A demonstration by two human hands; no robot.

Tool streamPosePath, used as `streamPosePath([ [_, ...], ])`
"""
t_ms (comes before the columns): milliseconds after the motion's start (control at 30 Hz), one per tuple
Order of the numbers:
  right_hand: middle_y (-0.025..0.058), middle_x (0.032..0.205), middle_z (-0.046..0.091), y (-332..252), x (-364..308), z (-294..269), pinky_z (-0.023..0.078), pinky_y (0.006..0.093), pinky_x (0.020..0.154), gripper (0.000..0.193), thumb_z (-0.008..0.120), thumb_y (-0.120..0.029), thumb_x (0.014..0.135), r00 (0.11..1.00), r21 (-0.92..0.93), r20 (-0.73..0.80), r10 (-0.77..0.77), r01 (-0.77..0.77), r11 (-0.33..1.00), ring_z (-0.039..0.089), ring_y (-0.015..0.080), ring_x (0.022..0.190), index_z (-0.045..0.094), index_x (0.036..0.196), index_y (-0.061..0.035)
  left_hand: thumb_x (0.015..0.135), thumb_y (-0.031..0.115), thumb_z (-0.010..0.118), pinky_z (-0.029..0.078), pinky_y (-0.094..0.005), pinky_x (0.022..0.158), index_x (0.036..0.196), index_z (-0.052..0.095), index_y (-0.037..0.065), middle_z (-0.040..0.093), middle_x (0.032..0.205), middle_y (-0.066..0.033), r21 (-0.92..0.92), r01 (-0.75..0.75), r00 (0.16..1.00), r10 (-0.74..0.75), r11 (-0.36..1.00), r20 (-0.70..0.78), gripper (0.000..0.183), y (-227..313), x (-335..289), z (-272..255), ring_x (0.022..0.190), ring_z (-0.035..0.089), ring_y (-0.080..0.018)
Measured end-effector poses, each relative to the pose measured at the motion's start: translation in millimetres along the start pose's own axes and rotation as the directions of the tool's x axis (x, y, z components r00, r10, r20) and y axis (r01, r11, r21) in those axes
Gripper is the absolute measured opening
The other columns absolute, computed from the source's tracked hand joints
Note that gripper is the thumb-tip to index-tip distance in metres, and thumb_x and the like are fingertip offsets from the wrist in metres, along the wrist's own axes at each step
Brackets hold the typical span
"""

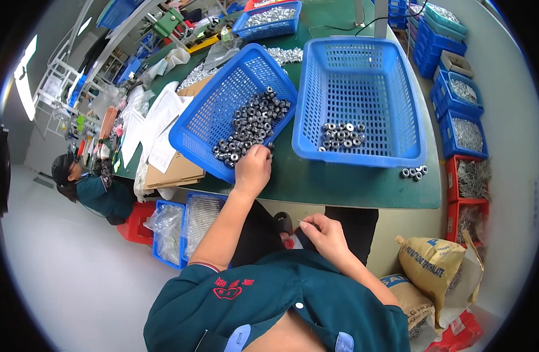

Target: Inspecting small metal bushings and sorting them into plastic bins at a factory workbench.

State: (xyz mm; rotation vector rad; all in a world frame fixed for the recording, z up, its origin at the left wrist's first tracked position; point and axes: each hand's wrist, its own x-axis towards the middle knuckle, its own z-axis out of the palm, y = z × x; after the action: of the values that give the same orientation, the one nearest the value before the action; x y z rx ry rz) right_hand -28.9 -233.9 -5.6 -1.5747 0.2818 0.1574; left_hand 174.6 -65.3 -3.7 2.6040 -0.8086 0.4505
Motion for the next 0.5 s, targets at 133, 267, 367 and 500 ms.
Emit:
streamPosePath([
  [133,0.0086,0.074,0.065,0.1,-0.8,2.1,0.047,0.0276,0.063,0.024,0.064,-0.021,0.091,1.000,-0.019,0.001,-0.025,0.025,1.000,0.056,0.0104,0.067,0.067,0.096,0.0025,0.077,0.001,0.068,0.053,-0.0395,0.064,0.092,0.060,0.006,0.064,0.084,-0.0126,-0.190,-0.081,0.992,0.060,0.978,-0.114,0.018,1.2,-11.2,0.5,0.074,0.064,-0.0317],
  [267,0.0087,0.073,0.064,-3.3,0.5,-1.1,0.047,0.0279,0.064,0.024,0.064,-0.021,0.091,0.999,-0.049,-0.016,-0.031,0.031,0.998,0.056,0.0119,0.066,0.067,0.098,0.0017,0.085,-0.002,0.067,0.054,-0.0283,0.068,0.103,0.062,-0.001,0.068,0.091,-0.0086,-0.795,0.470,0.874,-0.328,0.384,0.358,0.019,24.1,-29.9,-13.7,0.080,0.068,-0.0163],
  [367,0.0092,0.068,0.060,-12.3,2.6,-4.7,0.045,0.0277,0.057,0.020,0.066,-0.018,0.090,0.983,-0.111,-0.104,-0.154,0.142,0.984,0.053,0.0119,0.060,0.067,0.096,0.0010,0.085,-0.004,0.064,0.054,-0.0294,0.069,0.103,0.064,0.002,0.067,0.095,-0.0114,-0.818,0.547,0.798,-0.185,-0.178,0.574,0.019,35.5,-46.5,-29.0,0.080,0.067,-0.0194],
  [500,0.0136,0.068,0.061,-30.9,6.1,-2.0,0.047,0.0315,0.056,0.013,0.067,-0.013,0.088,0.902,-0.221,-0.131,-0.411,0.378,0.899,0.059,0.0219,0.058,0.064,0.093,-0.0012,0.083,-0.003,0.064,0.051,-0.0289,0.065,0.101,0.064,0.003,0.064,0.098,-0.0138,-0.699,0.541,0.776,-0.041,-0.467,0.629,0.019,41.6,-68.5,-35.7,0.079,0.063,-0.0188],
])
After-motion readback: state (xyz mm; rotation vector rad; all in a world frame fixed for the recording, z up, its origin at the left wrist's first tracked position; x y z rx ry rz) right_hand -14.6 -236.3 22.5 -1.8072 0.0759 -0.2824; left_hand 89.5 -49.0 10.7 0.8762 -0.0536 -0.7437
